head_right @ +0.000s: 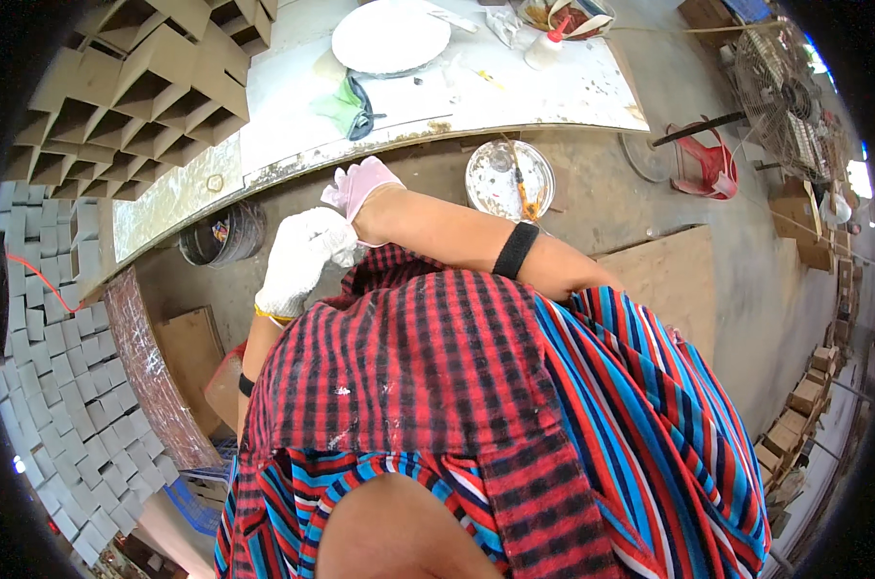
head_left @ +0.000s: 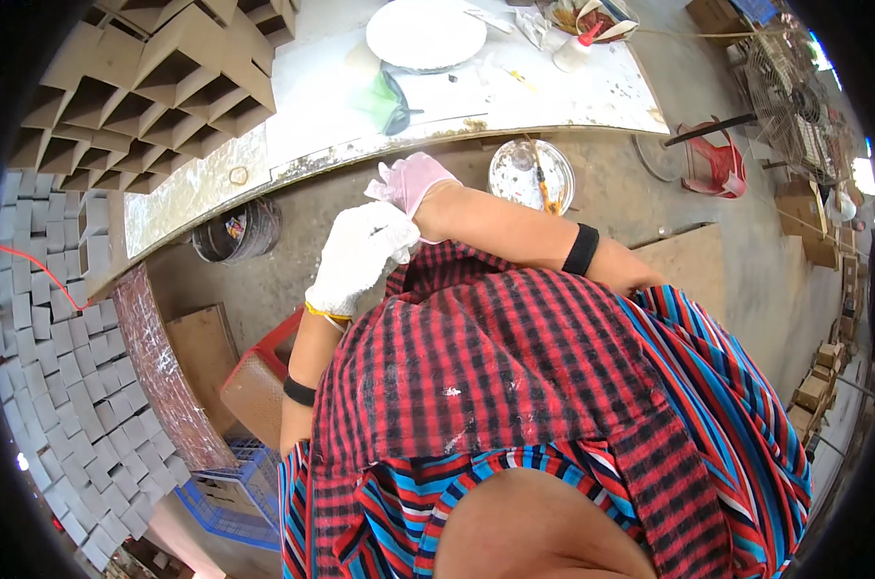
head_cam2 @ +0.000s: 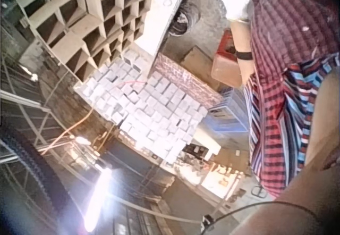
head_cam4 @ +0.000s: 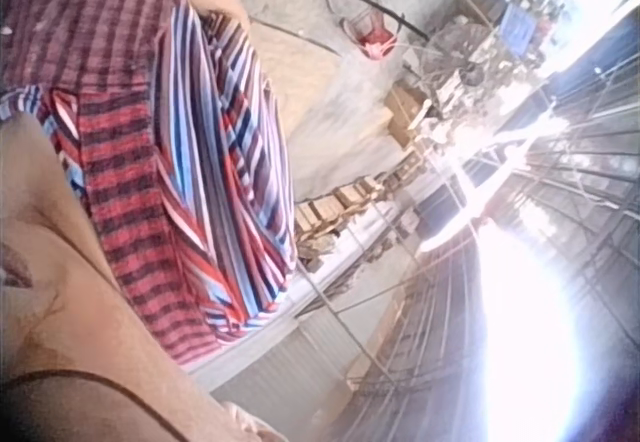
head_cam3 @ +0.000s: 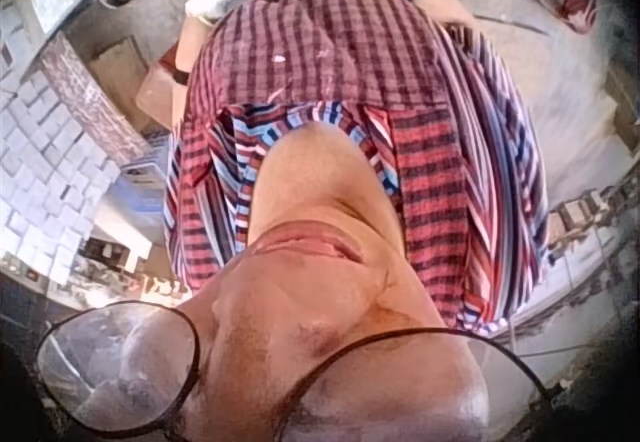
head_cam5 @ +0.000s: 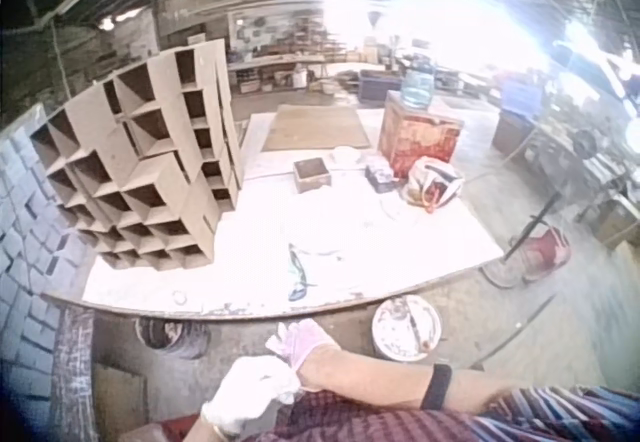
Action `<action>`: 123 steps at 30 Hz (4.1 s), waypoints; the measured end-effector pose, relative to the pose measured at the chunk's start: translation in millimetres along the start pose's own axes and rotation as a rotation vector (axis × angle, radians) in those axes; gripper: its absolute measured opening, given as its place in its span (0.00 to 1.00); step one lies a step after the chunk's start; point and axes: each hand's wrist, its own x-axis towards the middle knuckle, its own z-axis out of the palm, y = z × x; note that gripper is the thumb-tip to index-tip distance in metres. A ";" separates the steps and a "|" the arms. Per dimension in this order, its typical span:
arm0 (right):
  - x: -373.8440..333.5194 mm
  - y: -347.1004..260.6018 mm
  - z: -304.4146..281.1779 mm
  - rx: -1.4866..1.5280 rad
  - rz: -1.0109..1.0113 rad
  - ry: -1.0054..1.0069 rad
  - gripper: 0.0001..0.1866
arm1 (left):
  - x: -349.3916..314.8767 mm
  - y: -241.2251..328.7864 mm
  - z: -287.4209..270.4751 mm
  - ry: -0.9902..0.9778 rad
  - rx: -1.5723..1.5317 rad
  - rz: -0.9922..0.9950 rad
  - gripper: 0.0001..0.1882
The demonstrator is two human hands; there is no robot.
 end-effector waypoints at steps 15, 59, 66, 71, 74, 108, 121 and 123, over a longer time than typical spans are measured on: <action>15.0 15.2 -13.3 1.680 -0.295 0.552 0.30 | -8.1 14.7 21.8 0.293 0.180 0.069 0.10; 5.8 34.7 -9.8 1.177 -0.087 0.723 0.25 | 17.2 9.2 27.5 -0.181 -0.064 0.212 0.06; 13.1 31.5 -12.7 1.665 -0.342 0.597 0.26 | 15.2 23.1 29.9 -0.209 0.045 0.261 0.07; 17.3 29.4 -12.6 1.758 -0.418 0.550 0.26 | 16.8 26.7 26.7 -0.187 0.235 0.367 0.08; 16.8 29.0 -13.7 1.786 -0.448 0.526 0.26 | 16.0 29.6 25.1 -0.158 0.300 0.458 0.08; -1.7 24.6 -14.8 -0.098 0.333 -0.146 0.12 | 32.2 7.4 20.2 0.290 0.400 0.199 0.08; 3.3 18.3 11.3 -0.240 0.298 -0.271 0.18 | 34.3 0.3 13.3 -0.008 0.237 -0.012 0.07; 9.5 17.8 11.4 -0.148 0.283 -0.325 0.19 | 31.3 -5.7 15.2 0.055 0.072 -0.008 0.07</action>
